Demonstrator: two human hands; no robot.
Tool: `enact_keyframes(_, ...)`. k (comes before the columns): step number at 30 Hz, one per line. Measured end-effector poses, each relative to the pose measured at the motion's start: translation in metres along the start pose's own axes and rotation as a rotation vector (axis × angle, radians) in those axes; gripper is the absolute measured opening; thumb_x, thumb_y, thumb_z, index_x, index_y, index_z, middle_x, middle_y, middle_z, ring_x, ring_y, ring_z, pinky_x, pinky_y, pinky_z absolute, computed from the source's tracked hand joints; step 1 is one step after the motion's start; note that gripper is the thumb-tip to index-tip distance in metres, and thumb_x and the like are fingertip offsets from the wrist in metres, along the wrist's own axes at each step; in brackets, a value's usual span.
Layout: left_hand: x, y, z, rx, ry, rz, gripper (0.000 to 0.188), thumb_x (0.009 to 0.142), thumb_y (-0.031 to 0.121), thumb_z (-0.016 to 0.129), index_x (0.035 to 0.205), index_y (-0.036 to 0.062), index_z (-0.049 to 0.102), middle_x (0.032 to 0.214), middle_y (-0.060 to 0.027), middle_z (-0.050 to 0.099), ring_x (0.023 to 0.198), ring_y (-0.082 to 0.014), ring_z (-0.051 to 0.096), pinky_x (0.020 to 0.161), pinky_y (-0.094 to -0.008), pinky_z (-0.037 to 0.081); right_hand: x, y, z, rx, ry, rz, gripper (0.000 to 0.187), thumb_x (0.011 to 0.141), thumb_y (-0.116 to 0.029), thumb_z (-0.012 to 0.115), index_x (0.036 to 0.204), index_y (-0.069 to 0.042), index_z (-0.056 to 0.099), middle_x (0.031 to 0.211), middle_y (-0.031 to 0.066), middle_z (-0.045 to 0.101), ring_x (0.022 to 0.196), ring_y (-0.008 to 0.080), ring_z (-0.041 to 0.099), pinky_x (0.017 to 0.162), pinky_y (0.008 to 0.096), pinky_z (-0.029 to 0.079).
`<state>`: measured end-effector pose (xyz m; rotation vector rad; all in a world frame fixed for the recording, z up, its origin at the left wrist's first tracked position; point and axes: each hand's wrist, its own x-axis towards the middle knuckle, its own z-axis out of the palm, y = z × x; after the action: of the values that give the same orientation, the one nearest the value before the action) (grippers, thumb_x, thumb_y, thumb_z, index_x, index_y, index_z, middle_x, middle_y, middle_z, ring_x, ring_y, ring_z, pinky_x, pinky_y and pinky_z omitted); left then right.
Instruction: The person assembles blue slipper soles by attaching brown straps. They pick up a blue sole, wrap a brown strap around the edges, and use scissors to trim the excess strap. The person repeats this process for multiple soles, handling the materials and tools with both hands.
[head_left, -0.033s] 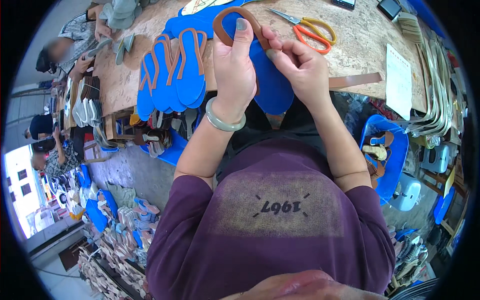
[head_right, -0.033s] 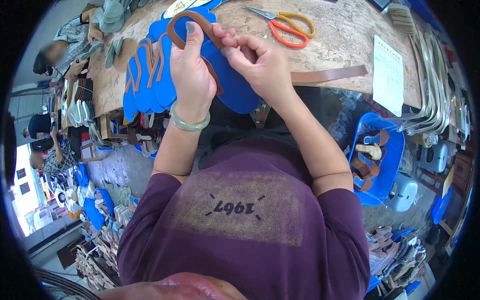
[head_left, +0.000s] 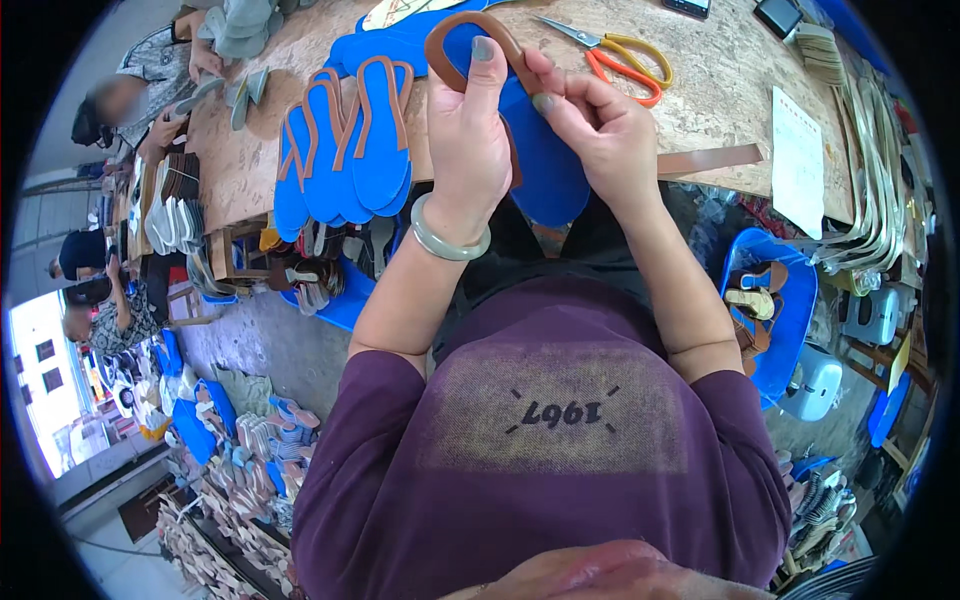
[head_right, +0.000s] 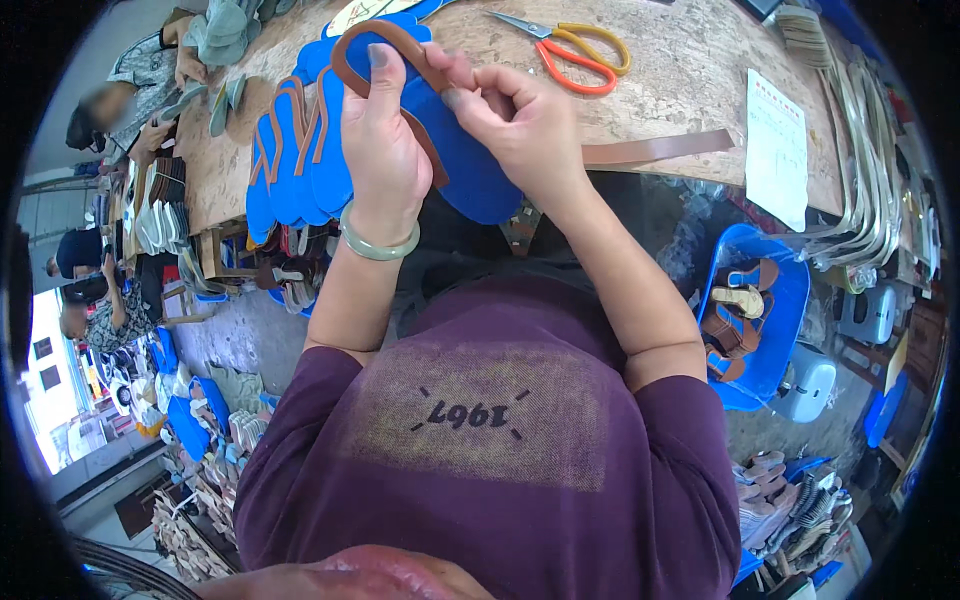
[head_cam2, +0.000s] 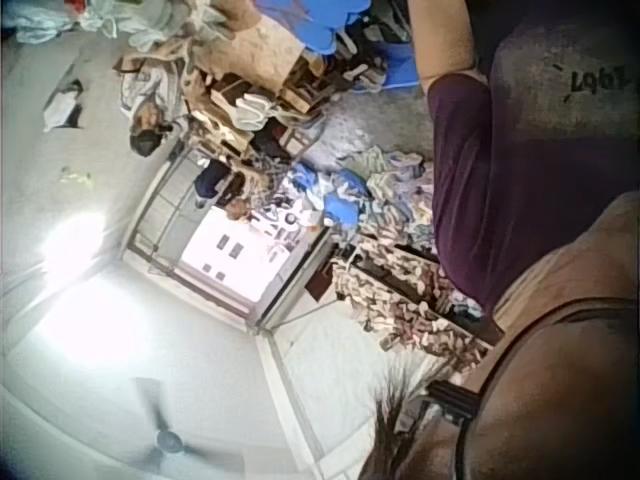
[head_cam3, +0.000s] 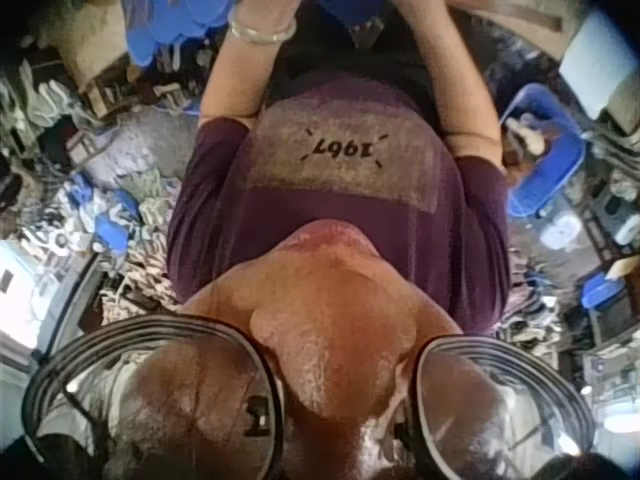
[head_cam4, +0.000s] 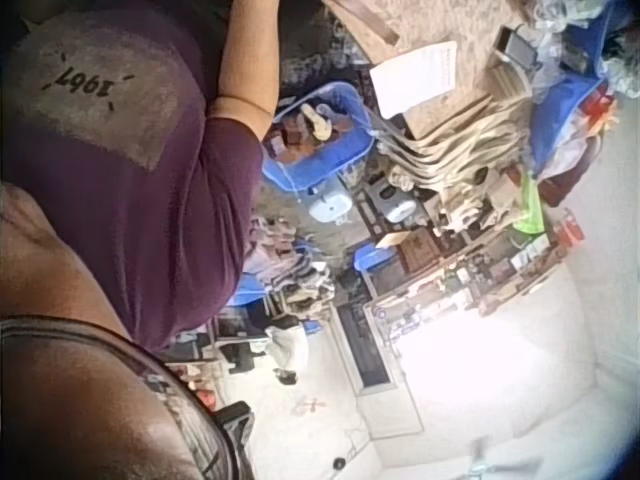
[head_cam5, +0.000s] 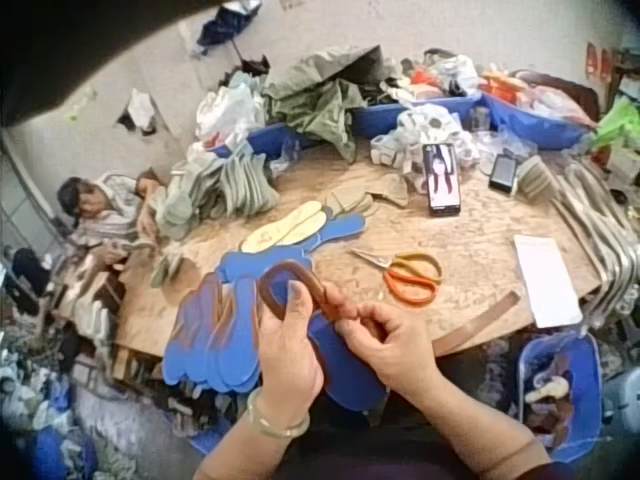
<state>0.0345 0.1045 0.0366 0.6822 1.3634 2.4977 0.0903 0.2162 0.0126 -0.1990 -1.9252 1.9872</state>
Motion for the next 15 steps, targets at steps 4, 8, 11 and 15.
enact_keyframes(4, -0.013, -0.018, -0.002, -0.026, -0.032, -0.084, 0.029, 0.097, 0.02, 0.049, 0.117, -0.0013, 0.054, 0.119, -0.0133, 0.058, 0.106, -0.018, 0.058, 0.093, -0.0325, 0.047, 0.015, 0.005, -0.008, 0.211, -0.094, 0.07, 0.02, 0.084, -0.018, 0.069, 0.098, -0.003, 0.07, 0.081, -0.0021, 0.066, 0.07, 0.0015, 0.055, 0.061, 0.0163, 0.043)
enact_keyframes(8, -0.012, -0.017, -0.016, -0.113, 0.011, -0.103, 0.025, 0.097, 0.021, 0.049, 0.108, -0.0002, 0.056, 0.117, -0.0158, 0.06, 0.107, -0.0223, 0.059, 0.094, -0.0372, 0.047, 0.01, 0.006, -0.025, 0.156, -0.125, 0.135, 0.023, 0.084, -0.019, 0.069, 0.101, -0.003, 0.071, 0.083, 0.0009, 0.068, 0.074, 0.0037, 0.058, 0.065, 0.018, 0.045)
enact_keyframes(11, -0.011, -0.011, -0.014, -0.154, 0.034, -0.082, 0.022, 0.097, 0.022, 0.048, 0.101, 0.0021, 0.056, 0.106, -0.0194, 0.064, 0.103, -0.0294, 0.061, 0.093, -0.0428, 0.048, -0.001, 0.006, -0.025, 0.079, -0.073, 0.114, 0.022, 0.083, -0.017, 0.07, 0.099, -0.002, 0.071, 0.084, 0.0036, 0.069, 0.077, 0.0067, 0.061, 0.071, 0.0208, 0.049)
enact_keyframes(15, -0.013, -0.006, -0.013, -0.161, 0.064, -0.047, 0.026, 0.098, 0.025, 0.047, 0.1, 0.0004, 0.053, 0.099, -0.0187, 0.064, 0.098, -0.028, 0.063, 0.088, -0.0418, 0.051, -0.008, 0.017, -0.022, 0.175, -0.081, 0.061, 0.022, 0.082, -0.017, 0.071, 0.098, -0.001, 0.071, 0.085, 0.0046, 0.07, 0.078, 0.008, 0.062, 0.073, 0.0216, 0.05)
